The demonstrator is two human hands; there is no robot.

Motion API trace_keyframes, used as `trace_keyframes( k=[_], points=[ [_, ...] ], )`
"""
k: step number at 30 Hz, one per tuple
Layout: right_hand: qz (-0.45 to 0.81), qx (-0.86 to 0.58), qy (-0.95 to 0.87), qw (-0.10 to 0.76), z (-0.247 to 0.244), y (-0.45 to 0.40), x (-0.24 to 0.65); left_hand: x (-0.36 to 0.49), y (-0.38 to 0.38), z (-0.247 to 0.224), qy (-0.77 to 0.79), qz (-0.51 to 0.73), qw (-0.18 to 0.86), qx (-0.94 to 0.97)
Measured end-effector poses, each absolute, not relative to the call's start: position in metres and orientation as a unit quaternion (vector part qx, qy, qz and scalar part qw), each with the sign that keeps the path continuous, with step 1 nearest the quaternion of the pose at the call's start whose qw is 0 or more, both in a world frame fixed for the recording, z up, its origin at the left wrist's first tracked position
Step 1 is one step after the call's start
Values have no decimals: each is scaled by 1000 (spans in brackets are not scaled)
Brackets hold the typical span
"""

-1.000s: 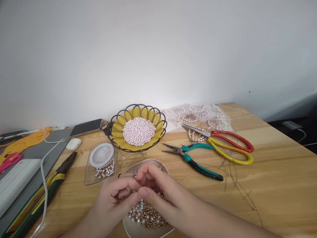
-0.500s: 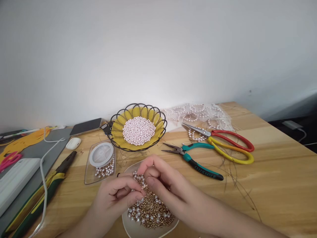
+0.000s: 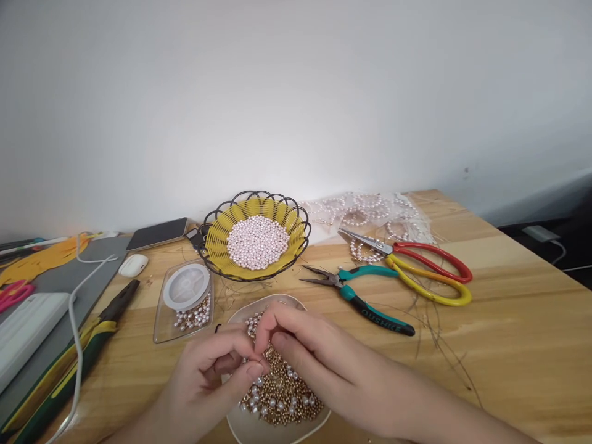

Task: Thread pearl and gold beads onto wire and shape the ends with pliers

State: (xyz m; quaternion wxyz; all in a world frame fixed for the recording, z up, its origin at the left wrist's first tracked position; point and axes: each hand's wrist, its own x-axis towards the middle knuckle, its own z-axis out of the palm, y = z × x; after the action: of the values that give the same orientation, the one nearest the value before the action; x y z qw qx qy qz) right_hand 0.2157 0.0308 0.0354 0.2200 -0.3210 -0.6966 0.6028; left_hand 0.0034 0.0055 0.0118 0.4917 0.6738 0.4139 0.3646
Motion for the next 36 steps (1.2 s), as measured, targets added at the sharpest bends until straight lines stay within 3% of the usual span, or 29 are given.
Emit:
trace_keyframes(
  k=[7,22,36],
  points=[
    [599,-319,-716,161,38,33,222,1,4,7,399,362,505,675],
    [631,-308,-692,172,43,35,223,-1,6,8,376,356,595,615],
    [625,-286,-708,161,39,31,227,1,8,15,377,415,499,661]
  ],
)
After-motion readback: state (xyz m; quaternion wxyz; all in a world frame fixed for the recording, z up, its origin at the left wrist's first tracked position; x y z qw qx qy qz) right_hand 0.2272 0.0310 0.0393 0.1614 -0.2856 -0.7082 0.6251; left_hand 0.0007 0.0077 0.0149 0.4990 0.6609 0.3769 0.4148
